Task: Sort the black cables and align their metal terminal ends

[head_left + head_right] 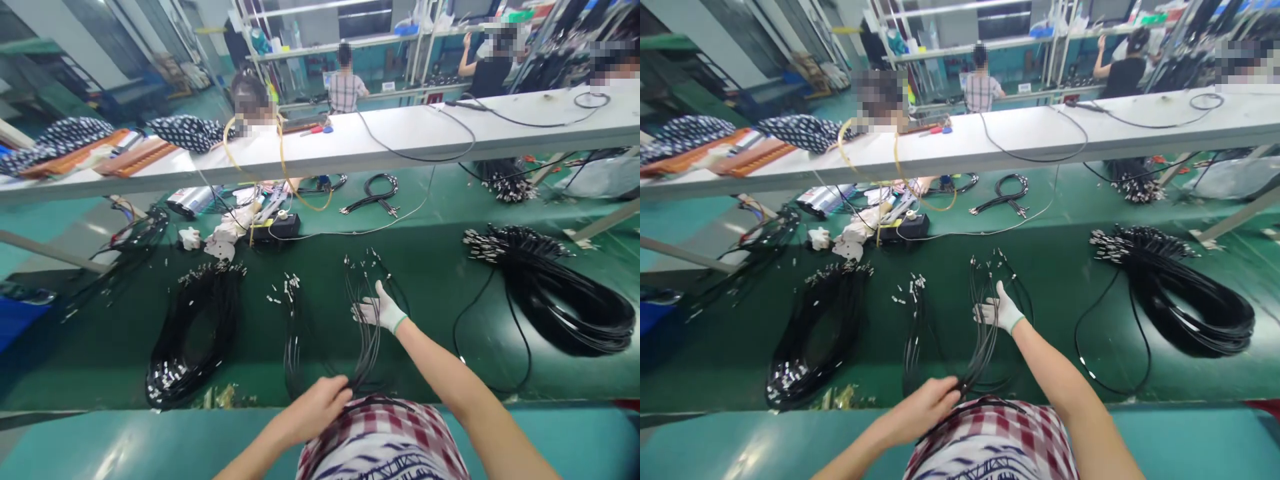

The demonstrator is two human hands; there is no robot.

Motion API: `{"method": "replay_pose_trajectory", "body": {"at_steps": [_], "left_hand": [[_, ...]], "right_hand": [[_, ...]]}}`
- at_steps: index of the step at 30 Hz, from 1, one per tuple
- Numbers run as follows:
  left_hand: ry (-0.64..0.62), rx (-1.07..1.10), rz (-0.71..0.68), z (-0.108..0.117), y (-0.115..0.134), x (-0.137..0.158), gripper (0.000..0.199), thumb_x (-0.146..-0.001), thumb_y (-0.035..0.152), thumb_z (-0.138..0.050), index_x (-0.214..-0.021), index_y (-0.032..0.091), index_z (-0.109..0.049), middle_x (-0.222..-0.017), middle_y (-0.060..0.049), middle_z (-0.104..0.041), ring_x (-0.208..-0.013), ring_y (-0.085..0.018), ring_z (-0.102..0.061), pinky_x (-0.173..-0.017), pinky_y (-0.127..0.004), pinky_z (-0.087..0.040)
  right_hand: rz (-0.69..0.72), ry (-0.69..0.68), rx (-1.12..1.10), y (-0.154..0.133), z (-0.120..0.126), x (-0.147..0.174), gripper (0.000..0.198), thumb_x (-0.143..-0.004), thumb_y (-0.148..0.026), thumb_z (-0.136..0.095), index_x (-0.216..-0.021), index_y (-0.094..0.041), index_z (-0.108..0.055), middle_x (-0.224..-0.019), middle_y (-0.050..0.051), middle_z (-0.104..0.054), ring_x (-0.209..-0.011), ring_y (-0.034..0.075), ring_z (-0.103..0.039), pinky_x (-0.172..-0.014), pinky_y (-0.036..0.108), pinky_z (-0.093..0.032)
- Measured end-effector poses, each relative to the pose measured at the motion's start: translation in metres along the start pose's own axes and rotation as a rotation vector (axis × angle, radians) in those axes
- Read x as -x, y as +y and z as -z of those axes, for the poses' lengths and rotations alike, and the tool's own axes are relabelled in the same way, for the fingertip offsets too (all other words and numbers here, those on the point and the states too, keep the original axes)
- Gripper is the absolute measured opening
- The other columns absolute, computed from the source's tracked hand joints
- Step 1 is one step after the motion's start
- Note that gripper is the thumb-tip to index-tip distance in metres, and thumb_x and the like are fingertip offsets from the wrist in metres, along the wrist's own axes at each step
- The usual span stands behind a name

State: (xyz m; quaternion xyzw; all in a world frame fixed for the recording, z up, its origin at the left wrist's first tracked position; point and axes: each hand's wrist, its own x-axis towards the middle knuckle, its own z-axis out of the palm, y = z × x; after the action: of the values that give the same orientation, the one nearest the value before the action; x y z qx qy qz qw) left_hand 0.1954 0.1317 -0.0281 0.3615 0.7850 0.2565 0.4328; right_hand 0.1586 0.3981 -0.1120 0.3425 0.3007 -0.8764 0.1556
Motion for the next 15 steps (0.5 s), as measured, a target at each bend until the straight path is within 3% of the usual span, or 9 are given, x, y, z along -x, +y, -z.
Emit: {"method": "replay_pose_trajectory", "body": {"at_steps": [3,6,8,12,15], "left_hand": [[-0.128,-0.245,0.178,-0.025,-0.040,0.004,0.033,-0.097,0.036,-0.031,-0.093,0.019,-0.058,-0.093,-0.010,-0.067,-0.086,-0.023,-0.063,-0.074,-0.031,-0.044],[-0.125,-0.382,0.330,-0.035,-0.069,0.009,0.029,-0.093,0.027,-0.032,-0.101,0.018,-0.059,-0.099,-0.015,-0.069,-0.095,-0.029,-0.066,-0.080,-0.038,-0.047],[-0.112,-0.385,0.339,-0.038,-0.077,0.012,0.027,-0.091,0.026,-0.035,-0.101,0.019,-0.059,-0.100,-0.014,-0.070,-0.097,-0.031,-0.066,-0.083,-0.040,-0.047],[-0.082,-0.335,0.252,-0.035,-0.075,0.025,0.028,-0.092,0.032,-0.035,-0.094,0.021,-0.060,-0.101,-0.011,-0.069,-0.096,-0.028,-0.064,-0.086,-0.037,-0.046],[0.092,-0.190,0.173,-0.025,-0.069,0.038,0.040,-0.095,0.043,-0.025,-0.094,0.021,-0.060,-0.097,-0.010,-0.068,-0.089,-0.025,-0.062,-0.085,-0.034,-0.046]], "right_hand": [[0.084,-0.095,-0.042,-0.002,-0.039,-0.025,0.041,-0.097,-0.056,-0.041,-0.093,-0.016,-0.050,-0.074,0.002,-0.058,-0.058,0.011,-0.057,-0.056,0.024,-0.051],[0.115,-0.213,-0.008,0.013,-0.068,-0.021,0.036,-0.094,-0.049,-0.052,-0.102,-0.014,-0.058,-0.074,0.002,-0.059,-0.049,0.007,-0.048,-0.047,0.019,-0.042],[0.148,-0.243,0.033,0.026,-0.075,-0.013,0.036,-0.087,-0.044,-0.065,-0.106,-0.013,-0.061,-0.081,0.003,-0.062,-0.051,0.006,-0.047,-0.045,0.018,-0.038],[0.209,-0.120,0.062,0.044,-0.052,-0.003,0.038,-0.071,-0.025,-0.082,-0.102,-0.018,-0.060,-0.079,-0.002,-0.062,-0.056,0.006,-0.048,-0.050,0.016,-0.038],[0.101,-0.012,0.066,0.057,-0.022,0.000,0.031,-0.075,-0.032,-0.079,-0.090,-0.018,-0.055,-0.070,-0.003,-0.058,-0.055,0.009,-0.051,-0.055,0.021,-0.044]]}}
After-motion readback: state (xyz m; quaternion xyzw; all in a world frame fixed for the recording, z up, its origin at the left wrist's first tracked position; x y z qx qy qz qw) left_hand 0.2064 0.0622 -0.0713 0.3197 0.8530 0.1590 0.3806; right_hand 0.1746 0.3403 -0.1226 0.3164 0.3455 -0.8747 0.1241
